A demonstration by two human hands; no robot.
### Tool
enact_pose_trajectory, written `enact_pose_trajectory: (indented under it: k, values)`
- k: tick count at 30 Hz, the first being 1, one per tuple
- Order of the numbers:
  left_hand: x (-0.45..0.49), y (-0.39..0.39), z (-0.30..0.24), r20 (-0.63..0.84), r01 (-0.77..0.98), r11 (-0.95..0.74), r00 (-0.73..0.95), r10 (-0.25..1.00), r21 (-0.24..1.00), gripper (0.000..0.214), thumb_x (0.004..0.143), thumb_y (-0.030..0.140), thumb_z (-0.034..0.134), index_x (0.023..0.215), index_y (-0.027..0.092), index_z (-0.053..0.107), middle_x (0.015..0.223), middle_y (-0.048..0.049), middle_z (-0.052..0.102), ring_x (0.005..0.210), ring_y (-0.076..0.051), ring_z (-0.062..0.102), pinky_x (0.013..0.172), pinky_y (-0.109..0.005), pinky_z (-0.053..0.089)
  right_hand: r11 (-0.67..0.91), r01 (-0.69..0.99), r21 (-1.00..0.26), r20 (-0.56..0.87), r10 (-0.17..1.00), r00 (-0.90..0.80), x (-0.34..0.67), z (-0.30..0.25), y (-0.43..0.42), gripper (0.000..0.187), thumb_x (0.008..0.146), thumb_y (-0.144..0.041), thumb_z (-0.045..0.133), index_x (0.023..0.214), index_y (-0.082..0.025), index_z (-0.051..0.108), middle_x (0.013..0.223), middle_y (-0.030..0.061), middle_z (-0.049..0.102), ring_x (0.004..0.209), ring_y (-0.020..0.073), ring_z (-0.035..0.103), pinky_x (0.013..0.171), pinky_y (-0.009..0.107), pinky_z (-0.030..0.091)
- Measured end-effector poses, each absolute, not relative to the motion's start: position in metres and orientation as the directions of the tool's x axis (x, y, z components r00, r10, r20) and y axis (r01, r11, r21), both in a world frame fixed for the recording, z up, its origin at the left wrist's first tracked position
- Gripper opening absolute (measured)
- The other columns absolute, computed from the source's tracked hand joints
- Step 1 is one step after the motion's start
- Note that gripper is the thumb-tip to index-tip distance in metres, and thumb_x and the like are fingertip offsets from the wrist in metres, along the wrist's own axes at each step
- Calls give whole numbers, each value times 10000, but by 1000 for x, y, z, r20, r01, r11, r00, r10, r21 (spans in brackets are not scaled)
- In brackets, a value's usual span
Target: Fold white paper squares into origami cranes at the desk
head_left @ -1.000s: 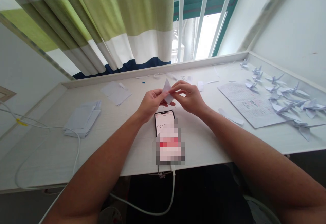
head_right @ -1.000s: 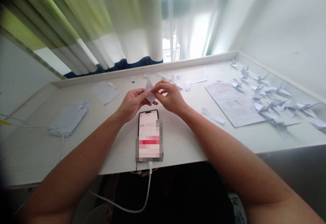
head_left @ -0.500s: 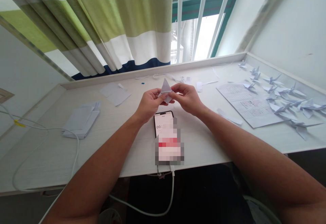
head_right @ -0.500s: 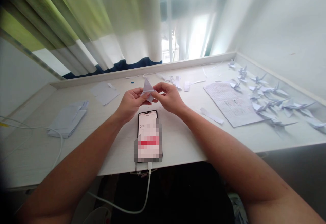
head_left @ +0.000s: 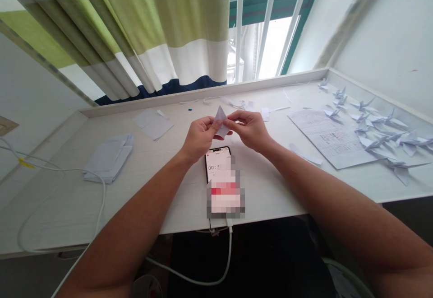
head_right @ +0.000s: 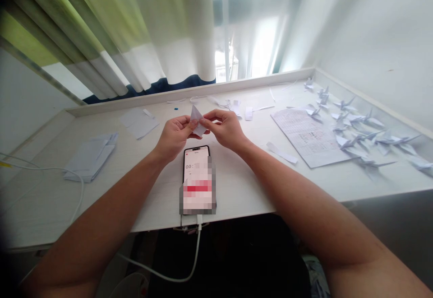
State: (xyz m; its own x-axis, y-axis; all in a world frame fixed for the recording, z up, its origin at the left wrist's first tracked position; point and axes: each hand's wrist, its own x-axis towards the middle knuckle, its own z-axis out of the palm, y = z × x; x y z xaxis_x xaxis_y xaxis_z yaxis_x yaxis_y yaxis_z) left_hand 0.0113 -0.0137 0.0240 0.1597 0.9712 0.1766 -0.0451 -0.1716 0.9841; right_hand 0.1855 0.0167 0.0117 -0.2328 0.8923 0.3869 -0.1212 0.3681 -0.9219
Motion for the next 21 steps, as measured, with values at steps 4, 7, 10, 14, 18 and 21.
enact_pose_trajectory:
  k: [4,7,10,14,18,21]
  values:
    - [11,-13,24,169,-40,-164,145,975,986,493,863,610,831,950,135,734,881,-107,820,898,-262,824,696,-302,615,386,-111,-916,401,891,-214,183,10,18,422,749,-590,914,783,-198,760,730,26,732,680,180,693,672,391,633]
    - [11,-14,26,145,-50,-139,139,980,989,465,885,584,822,987,138,738,897,-99,823,887,-258,827,710,-310,629,392,-115,-913,408,891,-201,184,10,19,406,766,-582,904,803,-199,774,757,33,748,703,183,700,693,389,633]
    - [11,-15,28,109,-56,-101,151,982,993,424,932,540,789,1045,134,747,952,-108,830,869,-247,830,750,-330,646,369,-124,-921,388,896,-215,187,11,19,402,839,-601,833,822,-202,789,819,45,775,772,188,713,771,396,638]
    - [10,-15,27,116,-58,-109,149,982,992,400,962,513,762,1082,132,756,998,-124,834,867,-243,830,755,-334,653,331,-165,-929,362,904,-229,190,14,18,377,918,-571,748,847,-204,801,857,47,784,806,181,714,836,403,635]
    - [9,-14,26,126,-64,-117,146,981,991,424,949,531,771,1065,123,758,960,-120,832,849,-244,830,752,-337,656,363,-115,-924,381,891,-246,189,12,18,295,839,-502,838,879,-211,801,871,36,782,832,188,714,843,399,622]
    - [11,-15,26,127,-57,-119,164,978,991,441,911,533,813,1070,127,751,977,-117,833,882,-247,831,782,-343,657,382,-87,-920,391,894,-217,189,11,19,317,811,-520,859,861,-216,785,878,43,777,849,200,714,810,394,620]
